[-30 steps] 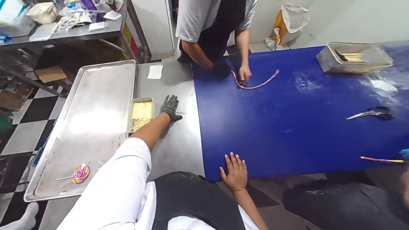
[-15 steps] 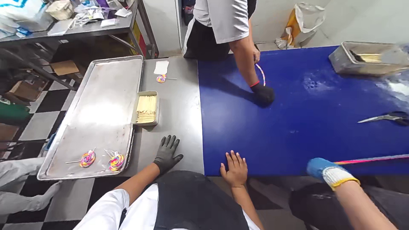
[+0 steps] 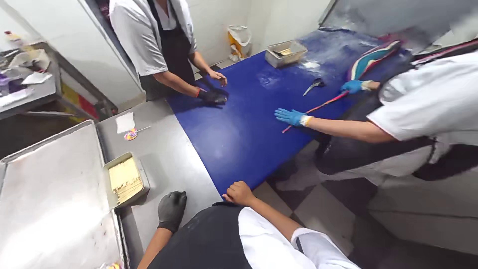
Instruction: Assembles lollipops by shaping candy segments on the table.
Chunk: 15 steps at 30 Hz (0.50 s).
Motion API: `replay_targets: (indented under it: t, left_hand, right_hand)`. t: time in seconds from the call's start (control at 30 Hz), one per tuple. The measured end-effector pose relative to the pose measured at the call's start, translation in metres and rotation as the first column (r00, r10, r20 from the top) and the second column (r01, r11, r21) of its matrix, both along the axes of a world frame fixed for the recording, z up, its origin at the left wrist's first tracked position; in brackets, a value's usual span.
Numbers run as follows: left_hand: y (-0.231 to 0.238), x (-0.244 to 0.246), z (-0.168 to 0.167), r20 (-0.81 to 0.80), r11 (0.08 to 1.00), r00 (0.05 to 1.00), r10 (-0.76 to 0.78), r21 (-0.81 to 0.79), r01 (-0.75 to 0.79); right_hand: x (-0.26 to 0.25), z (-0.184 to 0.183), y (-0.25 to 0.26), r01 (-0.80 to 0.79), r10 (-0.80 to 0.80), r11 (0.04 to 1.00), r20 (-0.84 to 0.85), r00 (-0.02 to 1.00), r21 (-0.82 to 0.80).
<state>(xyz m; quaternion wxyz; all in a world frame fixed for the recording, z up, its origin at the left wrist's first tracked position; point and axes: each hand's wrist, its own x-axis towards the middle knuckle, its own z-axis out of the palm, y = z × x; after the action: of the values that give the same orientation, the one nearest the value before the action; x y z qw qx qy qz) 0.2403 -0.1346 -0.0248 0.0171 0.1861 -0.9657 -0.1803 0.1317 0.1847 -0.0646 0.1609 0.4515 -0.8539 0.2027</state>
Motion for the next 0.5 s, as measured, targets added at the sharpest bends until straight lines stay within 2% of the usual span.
replay_targets:
  t: [0.1, 0.23, 0.5]
  left_hand:
    - [-0.008, -0.016, 0.01, 0.212, 0.998, 0.977, -0.021, -0.057, 0.034]
    - [-0.015, -0.039, 0.02, 0.344, 0.997, 0.938, -0.031, -0.052, 0.052]
    - [-0.028, -0.049, 0.009, 0.311, 0.997, 0.948, -0.061, -0.026, 0.073]
  right_hand:
    - [0.001, 0.001, -0.002, 0.008, -0.008, 1.0, 0.0, 1.0, 0.025]
    - [0.003, -0.001, -0.001, 0.055, -0.056, 0.998, -0.039, 0.998, -0.015]
    - [0.003, -0.007, 0.001, 0.059, -0.067, 0.993, -0.081, 0.994, -0.099]
